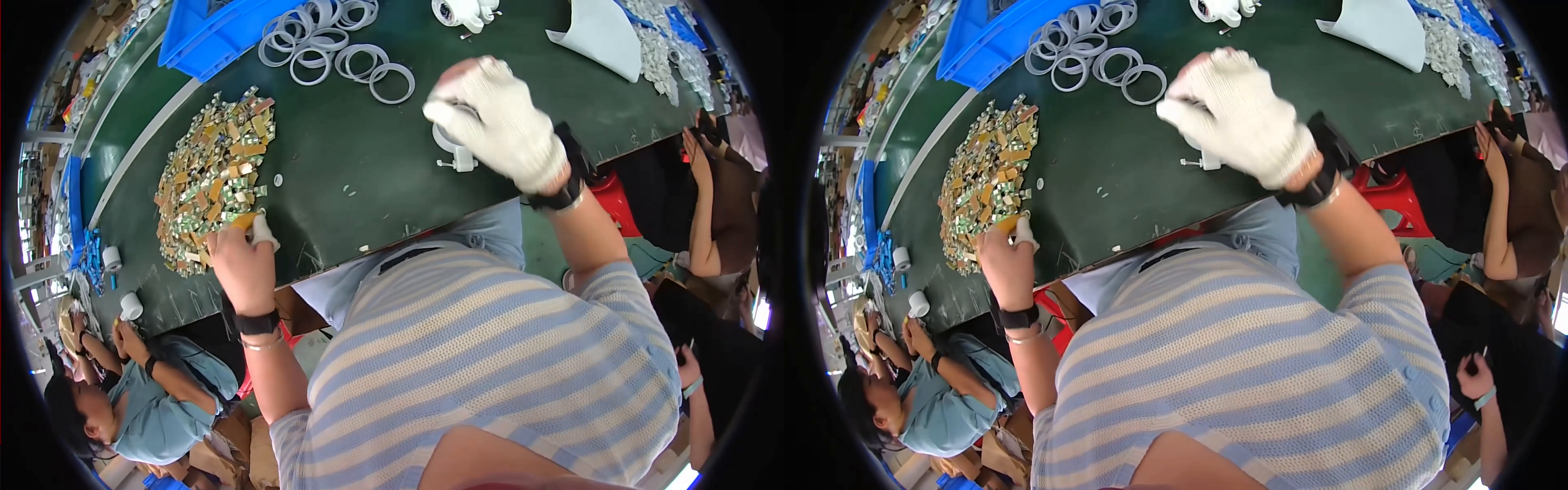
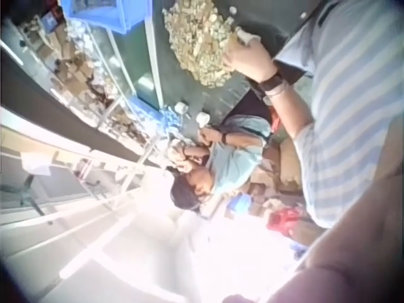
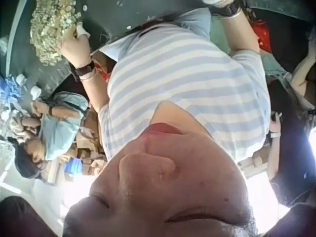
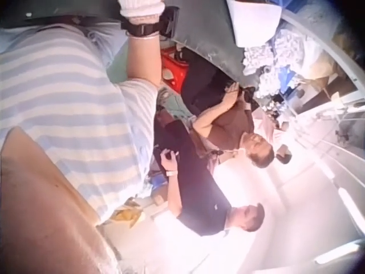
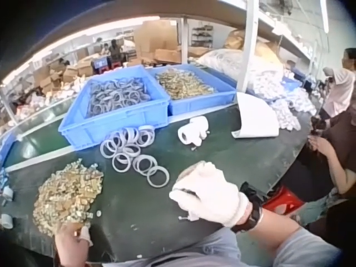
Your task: The person assembles electronic components by inserting a circuit board into a white plastic housing and pressing a grey ring onto the assembly. After repeating this process, they reach into a blue bin to gather more grey rings.
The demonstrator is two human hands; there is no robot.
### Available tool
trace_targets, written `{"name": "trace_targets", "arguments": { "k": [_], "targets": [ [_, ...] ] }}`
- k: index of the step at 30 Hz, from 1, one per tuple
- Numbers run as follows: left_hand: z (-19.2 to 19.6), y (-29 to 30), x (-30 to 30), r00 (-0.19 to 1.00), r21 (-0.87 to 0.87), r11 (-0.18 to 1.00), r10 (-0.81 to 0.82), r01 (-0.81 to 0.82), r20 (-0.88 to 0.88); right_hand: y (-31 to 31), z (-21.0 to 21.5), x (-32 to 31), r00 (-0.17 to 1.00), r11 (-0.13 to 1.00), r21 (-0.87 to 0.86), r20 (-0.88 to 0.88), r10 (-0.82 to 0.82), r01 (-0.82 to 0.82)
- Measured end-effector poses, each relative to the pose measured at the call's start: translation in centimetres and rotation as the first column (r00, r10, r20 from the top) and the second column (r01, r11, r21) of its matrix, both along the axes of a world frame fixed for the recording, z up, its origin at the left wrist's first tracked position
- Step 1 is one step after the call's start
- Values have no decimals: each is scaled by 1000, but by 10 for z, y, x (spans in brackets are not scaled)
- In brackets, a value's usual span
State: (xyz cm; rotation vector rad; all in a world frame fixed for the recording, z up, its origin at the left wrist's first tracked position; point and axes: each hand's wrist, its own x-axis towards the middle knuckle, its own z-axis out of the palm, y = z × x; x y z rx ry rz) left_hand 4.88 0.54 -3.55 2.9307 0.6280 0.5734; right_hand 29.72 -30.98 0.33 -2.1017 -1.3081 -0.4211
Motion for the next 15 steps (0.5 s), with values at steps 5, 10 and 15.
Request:
{"name": "trace_targets", "arguments": {
  "k": [5,10,15],
  "targets": [
    [22,-44,13,976,-850,527,173,19,129,-29,-1,-57,985,976,-172,-81,-151,136],
    [18,-76,31,913,-858,-312,160,408,376,-25,-21,-61,977,964,-179,-45,-208,197],
    [28,-99,43,946,-931,-185,-23,314,324,-16,-10,-45,949,998,64,-314,16,5]
  ]
}}
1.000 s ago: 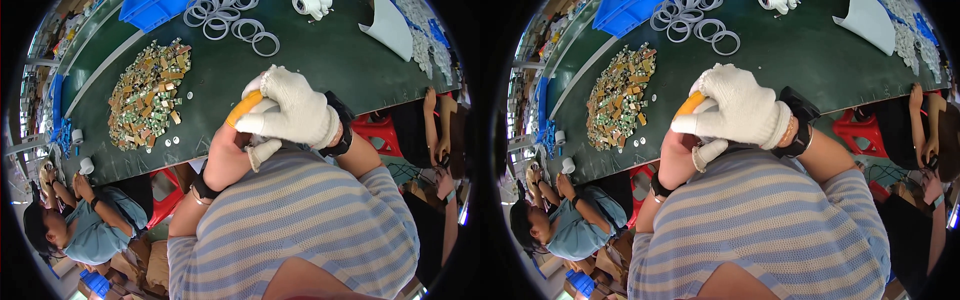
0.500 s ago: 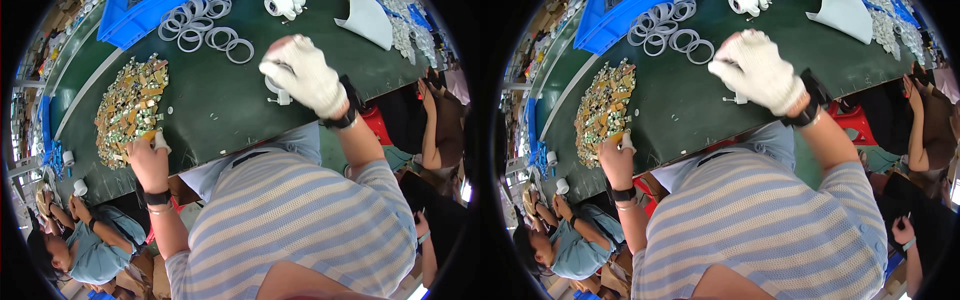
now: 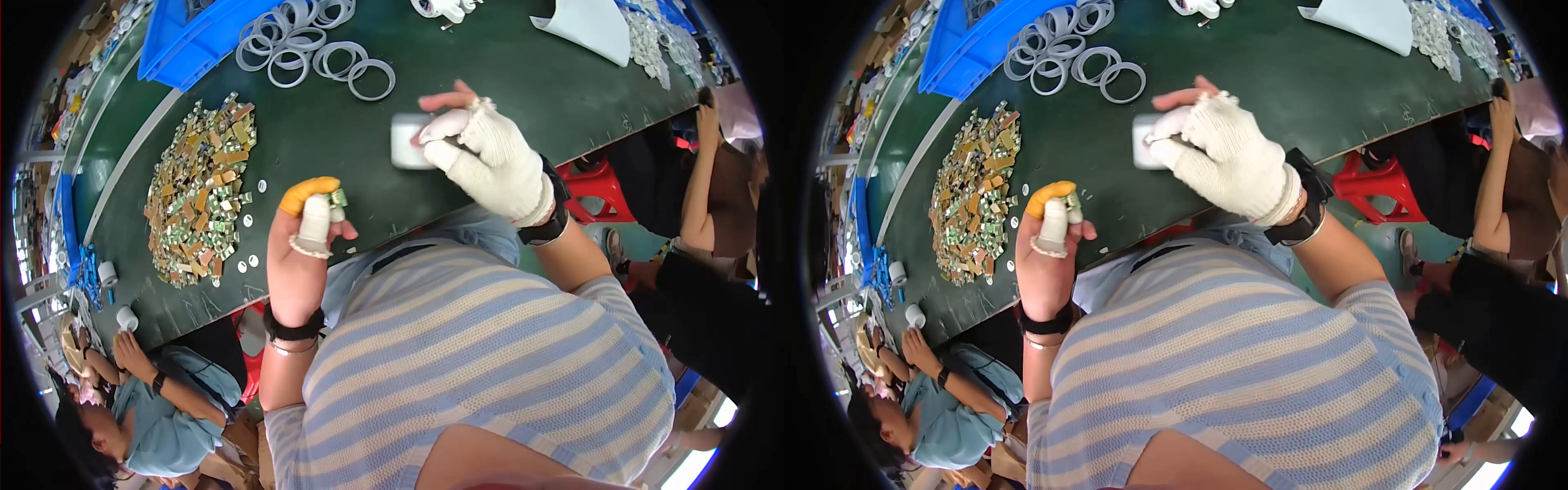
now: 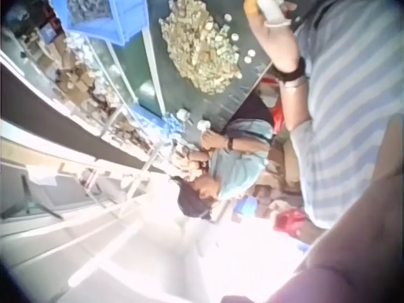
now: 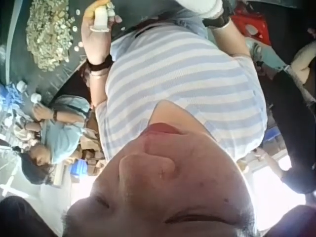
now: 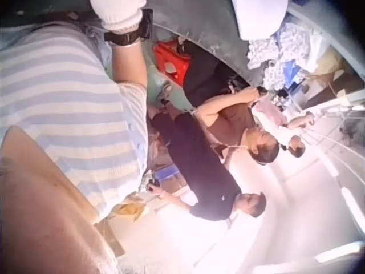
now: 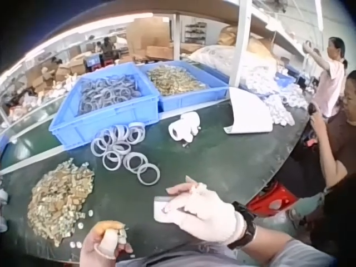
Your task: The person assembles electronic components by inserting a circuit board into a white plastic housing and pressing a grey ring onto the assembly. After repeating this process, they reach into a blue bin to gather more grey rings.
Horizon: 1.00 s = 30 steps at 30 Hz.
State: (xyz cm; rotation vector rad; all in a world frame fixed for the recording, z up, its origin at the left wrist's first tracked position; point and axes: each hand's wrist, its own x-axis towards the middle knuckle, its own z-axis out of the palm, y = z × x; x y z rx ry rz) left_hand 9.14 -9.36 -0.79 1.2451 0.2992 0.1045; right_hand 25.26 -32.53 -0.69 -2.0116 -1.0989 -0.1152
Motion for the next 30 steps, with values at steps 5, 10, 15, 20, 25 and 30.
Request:
{"name": "trace_targets", "arguments": {
  "k": [5,10,15,20,25,30],
  "targets": [
    [2,-6,-1,999,255,967,-10,19,-35,28,19,-8,897,930,140,-249,366,-340],
    [14,-10,-10,998,202,977,-59,64,-32,38,30,-9,916,933,-77,-230,328,-353],
    [19,-9,-14,990,263,956,-117,133,-75,35,33,-7,904,919,-75,-227,362,-387],
    [15,-7,-13,985,348,924,-128,161,-116,38,33,-7,914,908,-133,-145,378,-397],
    [12,-7,-15,992,368,922,-122,118,-11,38,33,-6,900,898,-128,-181,396,-420],
    [14,-3,-14,985,533,831,-168,157,-30,41,34,-2,883,864,-211,-220,414,-458]
  ]
}}
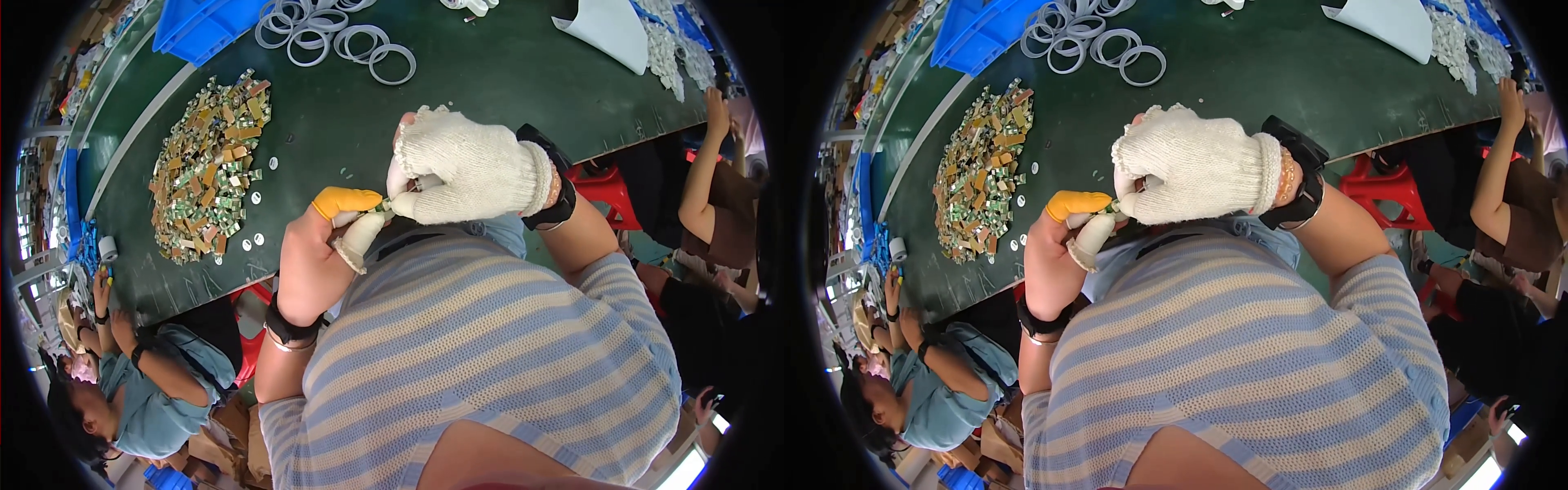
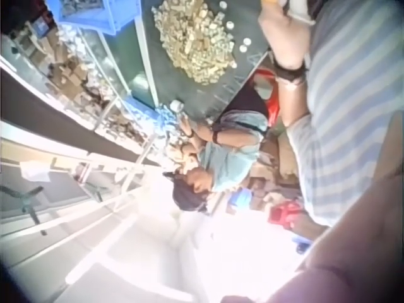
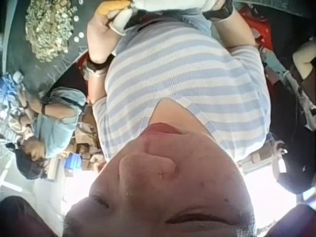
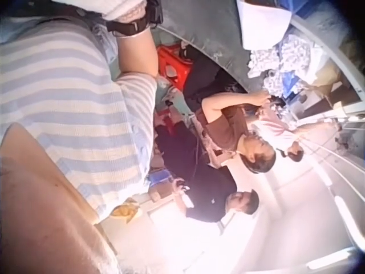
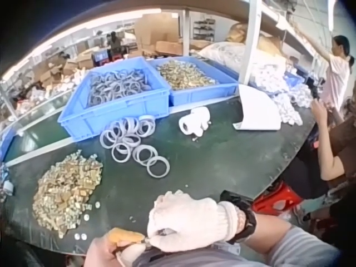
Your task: The person assembles electronic components by inserting a circuit board into a white plastic housing and pressing a grey ring onto the assembly. After repeating this process, they reach into a blue bin to gather more grey rings.
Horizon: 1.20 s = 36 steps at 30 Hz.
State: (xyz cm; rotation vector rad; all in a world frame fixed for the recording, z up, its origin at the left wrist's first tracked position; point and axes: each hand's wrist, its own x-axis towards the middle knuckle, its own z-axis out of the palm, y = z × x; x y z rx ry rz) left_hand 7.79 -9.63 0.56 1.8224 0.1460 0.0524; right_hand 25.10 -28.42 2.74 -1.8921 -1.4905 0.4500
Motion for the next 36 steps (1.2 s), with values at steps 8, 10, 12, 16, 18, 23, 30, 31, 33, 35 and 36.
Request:
{"name": "trace_targets", "arguments": {
  "k": [8,10,12,16,18,23,30,31,33,35,36],
  "targets": [
    [4,-7,-3,996,-85,993,80,-82,-30,-2,-7,3,999,996,77,24,38,-40],
    [6,-8,-5,994,-50,995,88,-92,-65,-2,-5,4,996,996,66,71,56,-61],
    [6,-8,-7,998,58,996,67,-67,-10,-1,-4,3,992,996,17,94,81,-83],
    [7,-11,-6,996,177,981,81,-84,25,4,-13,3,995,992,83,31,90,-92],
    [8,-12,-4,996,332,941,33,-59,84,5,-16,3,992,994,56,85,91,-96],
    [8,-1,-3,994,270,958,76,-95,79,11,-16,3,987,987,152,158,31,-56],
    [94,116,-49,772,445,656,618,-610,150,-23,-9,24,988,962,227,-67,-142,153],
    [92,156,-67,741,377,639,603,-671,296,-28,-13,33,981,962,224,-146,-125,156],
    [101,221,-102,682,429,552,684,-716,259,-33,-9,53,975,972,84,-56,-217,221],
    [73,312,-130,689,439,570,702,-694,178,-42,-7,75,929,935,39,-135,-346,354],
    [61,341,-132,695,431,578,694,-693,187,-47,-11,93,921,917,96,15,-390,386]
  ]
}}
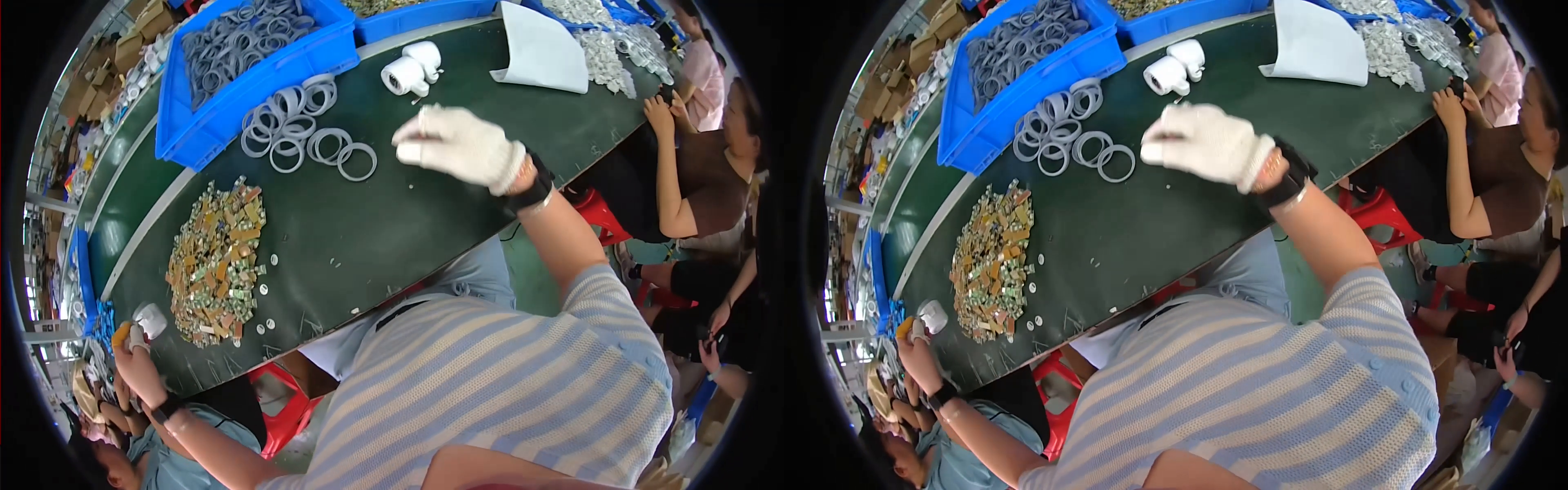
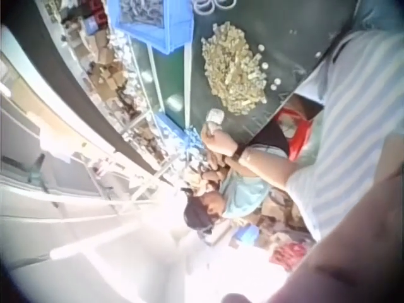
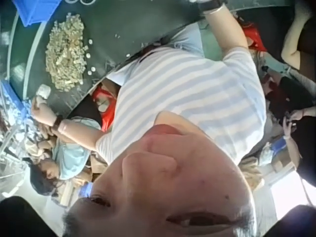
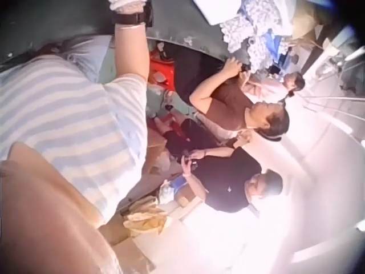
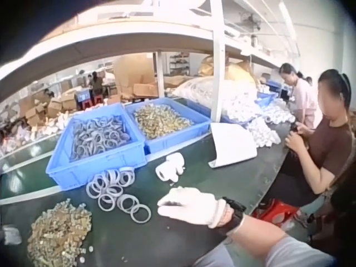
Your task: The person assembles electronic components by inserting a circuit board into a white plastic housing and pressing a grey ring onto the assembly. After repeating this process, they reach into a blue bin to gather more grey rings.
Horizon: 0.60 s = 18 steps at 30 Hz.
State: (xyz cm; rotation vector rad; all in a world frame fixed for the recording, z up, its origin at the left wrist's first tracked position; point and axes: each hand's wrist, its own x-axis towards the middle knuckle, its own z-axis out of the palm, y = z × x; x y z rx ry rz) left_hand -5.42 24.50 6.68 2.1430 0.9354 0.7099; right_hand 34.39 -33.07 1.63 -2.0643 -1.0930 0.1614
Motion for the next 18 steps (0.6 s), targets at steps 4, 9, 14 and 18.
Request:
{"name": "trace_targets", "arguments": {
  "k": [4,9,14,18],
  "targets": [
    [-26,13,25,965,191,982,46,4,-257,4,7,60,914,922,-98,206,-348,373],
    [-20,-123,82,974,29,990,-128,136,-184,39,-7,102,808,815,-252,453,-377,522],
    [-32,-267,102,885,-322,824,-431,466,177,54,-22,71,805,843,-142,413,-425,518],
    [-50,-326,132,771,-524,566,-491,636,406,55,-20,-5,901,855,401,-404,-158,330]
  ]
}}
